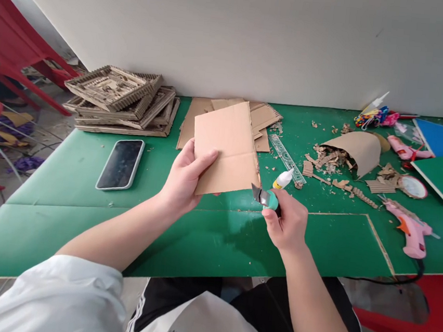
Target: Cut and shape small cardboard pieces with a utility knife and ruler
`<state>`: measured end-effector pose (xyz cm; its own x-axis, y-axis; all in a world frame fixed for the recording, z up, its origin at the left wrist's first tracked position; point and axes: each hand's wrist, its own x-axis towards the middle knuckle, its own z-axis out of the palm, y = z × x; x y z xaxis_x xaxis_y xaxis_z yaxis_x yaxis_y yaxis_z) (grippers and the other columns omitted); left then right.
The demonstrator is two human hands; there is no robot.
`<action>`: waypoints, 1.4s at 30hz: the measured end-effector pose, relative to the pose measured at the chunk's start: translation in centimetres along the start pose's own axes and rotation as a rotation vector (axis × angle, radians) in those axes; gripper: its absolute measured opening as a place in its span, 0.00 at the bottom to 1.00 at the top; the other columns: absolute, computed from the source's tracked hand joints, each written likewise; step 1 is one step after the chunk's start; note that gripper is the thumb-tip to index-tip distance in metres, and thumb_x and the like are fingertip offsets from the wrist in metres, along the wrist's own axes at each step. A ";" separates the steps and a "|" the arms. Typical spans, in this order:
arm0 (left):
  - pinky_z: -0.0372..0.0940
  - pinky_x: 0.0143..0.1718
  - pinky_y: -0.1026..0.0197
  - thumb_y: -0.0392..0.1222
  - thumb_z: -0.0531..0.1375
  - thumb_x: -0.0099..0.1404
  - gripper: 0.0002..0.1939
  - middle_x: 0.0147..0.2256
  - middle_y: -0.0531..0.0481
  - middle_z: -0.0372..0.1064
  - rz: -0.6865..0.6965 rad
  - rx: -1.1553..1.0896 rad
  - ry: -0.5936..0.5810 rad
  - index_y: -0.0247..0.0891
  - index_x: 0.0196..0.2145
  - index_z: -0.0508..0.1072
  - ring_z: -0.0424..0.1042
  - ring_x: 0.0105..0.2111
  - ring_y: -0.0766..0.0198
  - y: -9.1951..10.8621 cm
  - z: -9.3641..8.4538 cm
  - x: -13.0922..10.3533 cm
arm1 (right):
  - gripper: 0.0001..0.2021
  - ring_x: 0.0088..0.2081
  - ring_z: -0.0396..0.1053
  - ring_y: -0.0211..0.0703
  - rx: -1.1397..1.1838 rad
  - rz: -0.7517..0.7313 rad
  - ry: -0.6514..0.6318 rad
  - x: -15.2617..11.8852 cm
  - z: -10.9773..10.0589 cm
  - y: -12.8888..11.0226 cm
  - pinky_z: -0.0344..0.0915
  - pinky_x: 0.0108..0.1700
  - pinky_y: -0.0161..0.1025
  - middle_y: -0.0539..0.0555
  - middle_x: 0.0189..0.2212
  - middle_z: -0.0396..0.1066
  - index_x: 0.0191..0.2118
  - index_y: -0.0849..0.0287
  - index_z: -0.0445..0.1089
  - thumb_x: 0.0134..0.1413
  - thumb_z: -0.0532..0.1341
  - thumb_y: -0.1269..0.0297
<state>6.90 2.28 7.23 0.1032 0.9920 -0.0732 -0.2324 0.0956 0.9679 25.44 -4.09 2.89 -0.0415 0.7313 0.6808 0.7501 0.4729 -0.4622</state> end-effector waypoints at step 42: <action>0.60 0.09 0.72 0.39 0.61 0.57 0.12 0.29 0.55 0.67 -0.125 -0.146 0.004 0.37 0.38 0.65 0.67 0.17 0.73 1.1 0.5 -0.8 | 0.26 0.19 0.55 0.34 0.106 0.091 0.028 -0.7 0.8 -0.1 0.51 0.23 0.34 0.49 0.18 0.59 0.28 0.58 0.63 0.61 0.41 0.44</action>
<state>7.09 1.56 8.49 0.1363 0.9720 -0.1916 -0.3562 0.2285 0.9060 24.85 -4.29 1.99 0.0424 0.7602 0.6482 0.6757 0.4561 -0.5791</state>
